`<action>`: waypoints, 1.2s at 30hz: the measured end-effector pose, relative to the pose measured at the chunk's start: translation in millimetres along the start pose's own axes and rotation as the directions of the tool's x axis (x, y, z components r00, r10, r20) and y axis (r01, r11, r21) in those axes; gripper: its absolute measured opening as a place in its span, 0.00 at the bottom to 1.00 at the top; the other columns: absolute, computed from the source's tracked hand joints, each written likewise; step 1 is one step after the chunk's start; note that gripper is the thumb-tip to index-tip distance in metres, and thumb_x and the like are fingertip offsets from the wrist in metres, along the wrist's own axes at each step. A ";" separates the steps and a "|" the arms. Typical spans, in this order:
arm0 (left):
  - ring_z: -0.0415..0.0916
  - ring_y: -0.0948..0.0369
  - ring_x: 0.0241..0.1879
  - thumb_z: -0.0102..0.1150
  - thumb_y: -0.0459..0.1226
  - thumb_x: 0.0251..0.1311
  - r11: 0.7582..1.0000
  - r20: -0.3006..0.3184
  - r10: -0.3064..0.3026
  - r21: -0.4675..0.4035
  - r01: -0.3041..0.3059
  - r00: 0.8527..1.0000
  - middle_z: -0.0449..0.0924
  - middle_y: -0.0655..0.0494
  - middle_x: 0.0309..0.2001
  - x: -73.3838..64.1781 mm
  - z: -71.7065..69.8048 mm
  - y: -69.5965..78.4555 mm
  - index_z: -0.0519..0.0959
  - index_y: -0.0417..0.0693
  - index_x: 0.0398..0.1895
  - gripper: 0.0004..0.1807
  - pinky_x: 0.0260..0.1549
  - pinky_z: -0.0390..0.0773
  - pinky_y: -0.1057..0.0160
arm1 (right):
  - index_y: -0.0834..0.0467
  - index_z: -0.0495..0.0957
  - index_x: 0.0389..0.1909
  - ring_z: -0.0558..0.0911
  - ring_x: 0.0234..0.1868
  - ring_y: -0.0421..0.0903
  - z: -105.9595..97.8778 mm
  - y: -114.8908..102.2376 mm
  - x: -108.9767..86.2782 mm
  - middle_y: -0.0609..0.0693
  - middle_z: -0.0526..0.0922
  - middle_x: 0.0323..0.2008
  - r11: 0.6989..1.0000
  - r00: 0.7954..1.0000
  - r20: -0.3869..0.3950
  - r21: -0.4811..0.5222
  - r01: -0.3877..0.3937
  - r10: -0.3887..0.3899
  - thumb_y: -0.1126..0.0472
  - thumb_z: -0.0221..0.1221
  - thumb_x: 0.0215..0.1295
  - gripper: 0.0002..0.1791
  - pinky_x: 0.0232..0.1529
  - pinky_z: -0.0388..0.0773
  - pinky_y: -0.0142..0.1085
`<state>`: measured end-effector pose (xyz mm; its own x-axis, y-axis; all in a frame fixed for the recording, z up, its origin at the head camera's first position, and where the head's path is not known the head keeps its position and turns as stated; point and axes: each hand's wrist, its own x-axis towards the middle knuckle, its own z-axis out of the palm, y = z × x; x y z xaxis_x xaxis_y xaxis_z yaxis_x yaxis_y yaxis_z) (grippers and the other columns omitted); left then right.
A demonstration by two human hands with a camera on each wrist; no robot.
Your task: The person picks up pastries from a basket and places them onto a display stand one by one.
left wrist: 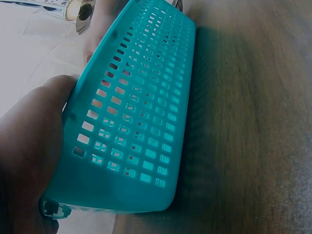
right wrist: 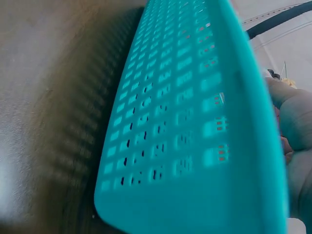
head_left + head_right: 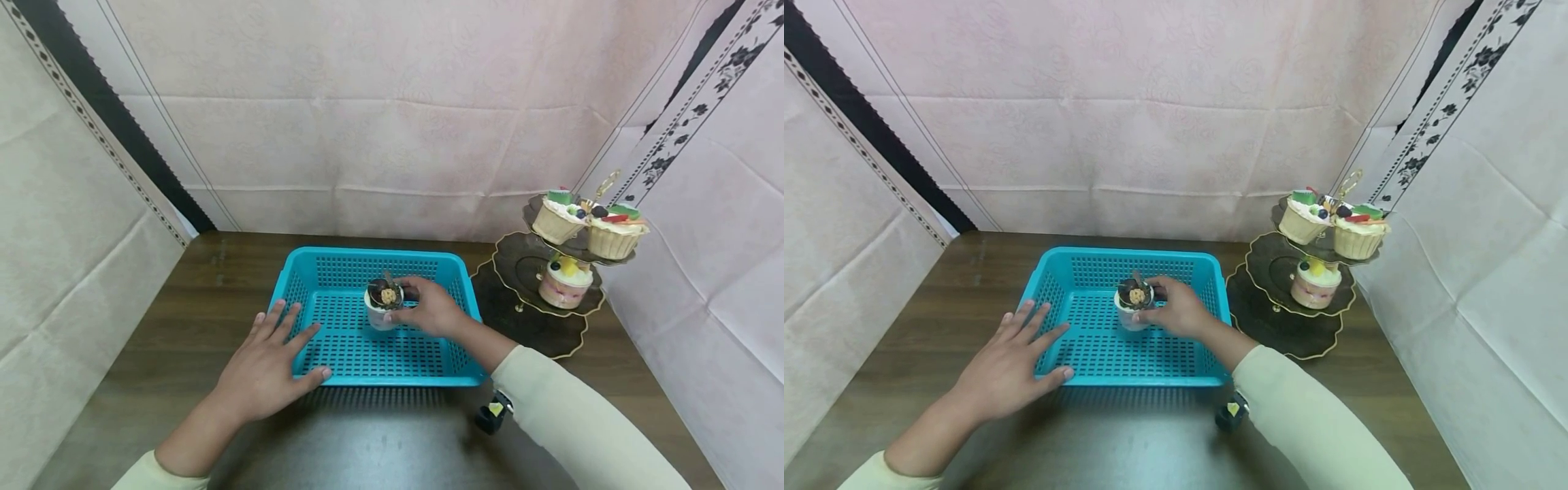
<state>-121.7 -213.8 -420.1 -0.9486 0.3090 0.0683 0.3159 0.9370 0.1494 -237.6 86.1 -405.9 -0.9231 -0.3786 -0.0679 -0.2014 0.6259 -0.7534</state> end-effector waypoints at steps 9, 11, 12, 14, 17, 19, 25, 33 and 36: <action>0.35 0.41 0.80 0.42 0.75 0.64 1.000 -0.019 0.009 -0.001 -0.009 1.000 0.48 0.40 0.80 -0.5 -1.9 0.6 0.69 0.57 0.76 0.48 0.74 0.42 0.36 | 0.54 0.73 0.68 0.81 0.61 0.51 -25.5 1.8 -29.0 0.54 0.82 0.59 1.000 0.998 -0.062 0.011 0.023 -0.022 0.52 0.77 0.56 0.40 0.54 0.82 0.48; 0.35 0.41 0.80 0.39 0.76 0.63 1.000 -0.019 0.010 -0.003 -0.010 1.000 0.48 0.40 0.80 -0.7 -2.2 0.3 0.69 0.57 0.76 0.49 0.74 0.42 0.36 | 0.55 0.73 0.68 0.81 0.61 0.51 -31.2 3.2 -33.9 0.54 0.83 0.59 0.999 0.997 -0.074 0.015 0.033 -0.032 0.53 0.77 0.56 0.40 0.54 0.82 0.48; 0.35 0.41 0.80 0.38 0.77 0.63 1.000 -0.019 0.010 -0.004 -0.010 1.000 0.48 0.41 0.80 -0.7 -2.5 0.5 0.69 0.57 0.76 0.49 0.74 0.42 0.36 | 0.56 0.73 0.68 0.81 0.61 0.51 -33.8 3.9 -36.2 0.54 0.83 0.59 0.999 0.996 -0.081 0.010 0.038 -0.037 0.53 0.78 0.55 0.40 0.54 0.82 0.48; 0.35 0.41 0.80 0.35 0.77 0.63 1.000 -0.018 0.011 -0.008 -0.011 1.000 0.48 0.41 0.80 -0.8 -2.4 0.4 0.69 0.56 0.76 0.50 0.74 0.42 0.36 | 0.56 0.74 0.68 0.81 0.61 0.51 -38.9 5.7 -40.5 0.54 0.83 0.59 0.999 0.995 -0.095 -0.002 0.040 -0.040 0.53 0.78 0.55 0.40 0.53 0.82 0.48; 0.35 0.40 0.80 0.34 0.78 0.62 1.000 -0.018 0.014 -0.014 -0.014 1.000 0.48 0.40 0.80 -0.5 -1.7 -0.1 0.69 0.56 0.76 0.51 0.74 0.42 0.36 | 0.56 0.74 0.68 0.81 0.61 0.53 -45.9 8.3 -47.2 0.55 0.82 0.59 0.999 0.993 -0.112 -0.021 0.045 -0.047 0.52 0.78 0.54 0.40 0.53 0.83 0.47; 0.35 0.41 0.80 0.35 0.78 0.62 1.000 -0.018 0.013 -0.014 -0.013 1.000 0.47 0.41 0.81 -0.2 -1.5 -0.1 0.69 0.56 0.76 0.51 0.74 0.42 0.36 | 0.57 0.74 0.68 0.81 0.61 0.54 -50.6 10.0 -52.0 0.55 0.82 0.60 0.998 0.991 -0.124 -0.028 0.051 -0.054 0.52 0.78 0.54 0.40 0.52 0.83 0.47; 0.35 0.41 0.80 0.38 0.76 0.64 1.000 -0.022 0.020 -0.014 -0.020 1.000 0.48 0.40 0.80 -0.3 0.1 -1.0 0.69 0.57 0.76 0.48 0.74 0.43 0.36 | 0.59 0.73 0.69 0.81 0.61 0.56 -65.7 19.4 -68.5 0.57 0.82 0.60 0.998 0.984 -0.168 -0.041 0.057 -0.063 0.52 0.78 0.55 0.42 0.52 0.83 0.47; 0.35 0.40 0.80 0.40 0.75 0.64 1.000 -0.025 0.022 -0.014 -0.022 0.999 0.48 0.40 0.80 -1.2 0.5 -1.5 0.69 0.56 0.76 0.48 0.74 0.43 0.36 | 0.58 0.74 0.68 0.83 0.59 0.55 -83.6 31.9 -90.2 0.59 0.83 0.58 0.998 0.972 -0.229 -0.055 0.034 -0.046 0.53 0.77 0.56 0.39 0.51 0.83 0.48; 0.35 0.41 0.80 0.43 0.74 0.64 1.000 -0.025 0.018 -0.016 -0.018 1.000 0.48 0.40 0.81 -1.1 0.5 -1.5 0.69 0.56 0.76 0.47 0.74 0.43 0.36 | 0.59 0.74 0.68 0.83 0.58 0.55 -87.9 34.9 -98.1 0.60 0.83 0.58 0.998 0.971 -0.236 -0.050 0.027 -0.038 0.53 0.77 0.56 0.39 0.50 0.84 0.46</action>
<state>-121.1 -215.5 -420.8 -0.9421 0.3214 0.0956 0.3334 0.9284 0.1643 -182.9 205.0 -368.1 -0.9661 -0.2301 0.1172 -0.2421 0.6492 -0.7210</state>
